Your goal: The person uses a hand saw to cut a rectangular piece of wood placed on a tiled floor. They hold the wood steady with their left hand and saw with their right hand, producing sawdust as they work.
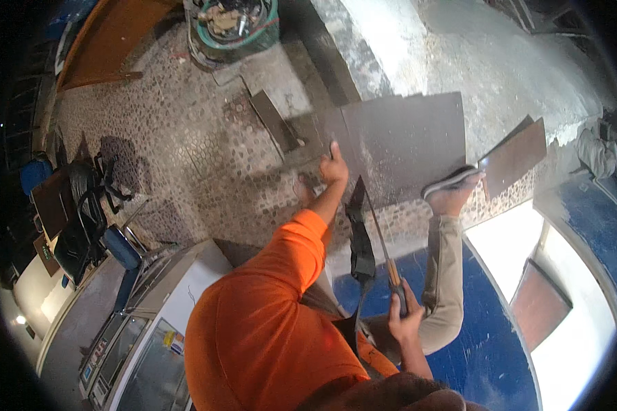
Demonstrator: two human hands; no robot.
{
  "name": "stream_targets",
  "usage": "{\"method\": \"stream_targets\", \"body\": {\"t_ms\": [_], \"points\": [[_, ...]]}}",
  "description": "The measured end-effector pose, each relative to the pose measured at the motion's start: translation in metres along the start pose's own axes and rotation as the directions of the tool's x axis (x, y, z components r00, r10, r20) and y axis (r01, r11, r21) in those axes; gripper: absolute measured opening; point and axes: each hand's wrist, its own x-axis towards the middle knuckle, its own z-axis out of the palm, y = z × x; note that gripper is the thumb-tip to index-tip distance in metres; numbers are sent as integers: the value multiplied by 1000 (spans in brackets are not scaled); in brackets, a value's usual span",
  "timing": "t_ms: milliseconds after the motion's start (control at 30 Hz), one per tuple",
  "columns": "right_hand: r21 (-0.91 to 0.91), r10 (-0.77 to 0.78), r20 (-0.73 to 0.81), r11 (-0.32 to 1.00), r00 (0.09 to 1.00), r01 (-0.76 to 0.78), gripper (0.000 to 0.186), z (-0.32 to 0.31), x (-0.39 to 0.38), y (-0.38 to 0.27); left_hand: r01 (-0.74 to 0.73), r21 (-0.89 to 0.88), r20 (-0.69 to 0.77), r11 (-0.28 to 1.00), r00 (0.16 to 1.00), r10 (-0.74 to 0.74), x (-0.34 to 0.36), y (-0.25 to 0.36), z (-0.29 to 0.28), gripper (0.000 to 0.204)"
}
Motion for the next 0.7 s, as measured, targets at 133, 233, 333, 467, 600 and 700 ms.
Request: {"method": "stream_targets", "body": {"t_ms": [133, 233, 333, 467, 600, 700], "points": [[15, 12, -14, 1000, 1000, -12, 47, -5, 10, -9, 3, 28, 38, 1000, 999, -4, 9, 17, -2, 86], [-21, -151, -78, 988, 985, 150, 45, 68, 128, 15, -6, 31, 63, 999, 998, 4, -4, 20, 1, 88], [-44, -113, -75, 993, 991, 110, 45, 70, 132, -6, 33, 32, 91, 999, 995, -36, 6, 25, -3, 89], [-71, -139, -69, 988, 988, 134, 47, 33, 49, -4, 34, 77, 115, 996, 993, -43, 12, 19, -4, 90], [5, 4, -61, 1000, 998, -4, 46, -5, -1, -8, 0, -51, 43, 999, 999, 2, -9, 21, -5, 89], [-87, -122, -108, 990, 987, 113, 46, 37, 58, 17, 11, -42, 89, 999, 996, -7, -29, -11, 10, 88]]}}
